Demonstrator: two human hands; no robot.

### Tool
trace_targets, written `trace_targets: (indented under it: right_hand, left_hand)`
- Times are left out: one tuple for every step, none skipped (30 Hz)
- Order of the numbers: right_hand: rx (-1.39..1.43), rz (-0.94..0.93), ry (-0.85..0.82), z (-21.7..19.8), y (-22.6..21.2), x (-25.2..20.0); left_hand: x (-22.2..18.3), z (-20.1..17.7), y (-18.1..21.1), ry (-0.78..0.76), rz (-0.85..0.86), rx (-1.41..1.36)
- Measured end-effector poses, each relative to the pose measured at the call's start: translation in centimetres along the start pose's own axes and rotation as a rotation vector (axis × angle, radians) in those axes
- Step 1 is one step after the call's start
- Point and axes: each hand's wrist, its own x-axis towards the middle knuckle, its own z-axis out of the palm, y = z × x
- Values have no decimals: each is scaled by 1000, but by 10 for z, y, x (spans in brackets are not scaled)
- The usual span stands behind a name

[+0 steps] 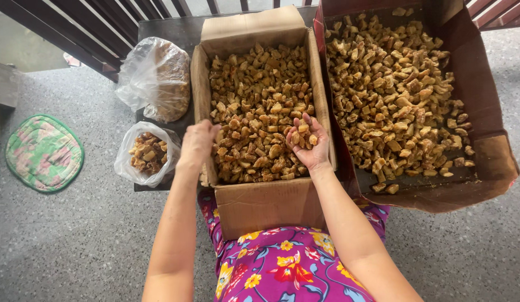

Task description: The person repeatedly scoops shelled nuts from a cardboard box with both hands and transfers them into an adjacent box. The hands lift handfuls, release them into the second box, and repeat the motion throughout the clip.

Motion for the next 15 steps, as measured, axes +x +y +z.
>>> trace_targets:
  right_hand:
    - [1, 2, -9, 1, 0, -1]
    - [2, 4, -17, 1, 0, -1]
    - [3, 5, -26, 1, 0, -2]
    - [-1, 4, -31, 2, 0, -3]
    - [-6, 1, -35, 2, 1, -4]
    - [-10, -3, -40, 2, 0, -6]
    - [-13, 5, -64, 3, 0, -6]
    - [-15, 12, -87, 4, 0, -7]
    - [-17, 22, -110, 6, 1, -8]
    - [-25, 31, -124, 8, 2, -9]
    - [-33, 41, -137, 11, 3, -10]
    - [-41, 51, -150, 14, 3, -11]
    - [-55, 61, -144, 17, 4, -12]
    - [-70, 72, -138, 21, 4, -14]
    - [-84, 82, -133, 25, 5, -16]
  left_hand:
    - [4, 14, -4, -10, 79, 130]
    - [6, 32, -6, -30, 83, 208]
    - [6, 52, -6, -51, 87, 285]
    - [4, 68, -8, -71, 92, 361]
    - [-1, 81, -10, -66, 112, 364]
    - [-9, 93, -11, -61, 132, 368]
    - [-17, 100, -12, -56, 151, 372]
    - [-25, 102, -14, -32, 158, 327]
    - [-33, 100, -15, -9, 162, 284]
    - [-39, 95, -15, 15, 167, 241]
    - [-41, 88, -13, 27, 193, 245]
    - [-44, 80, -9, 39, 219, 250]
    - [-46, 72, -4, 50, 246, 255]
    - [-47, 63, 2, -19, 169, 54]
    - [-45, 52, 8, -89, 92, -148]
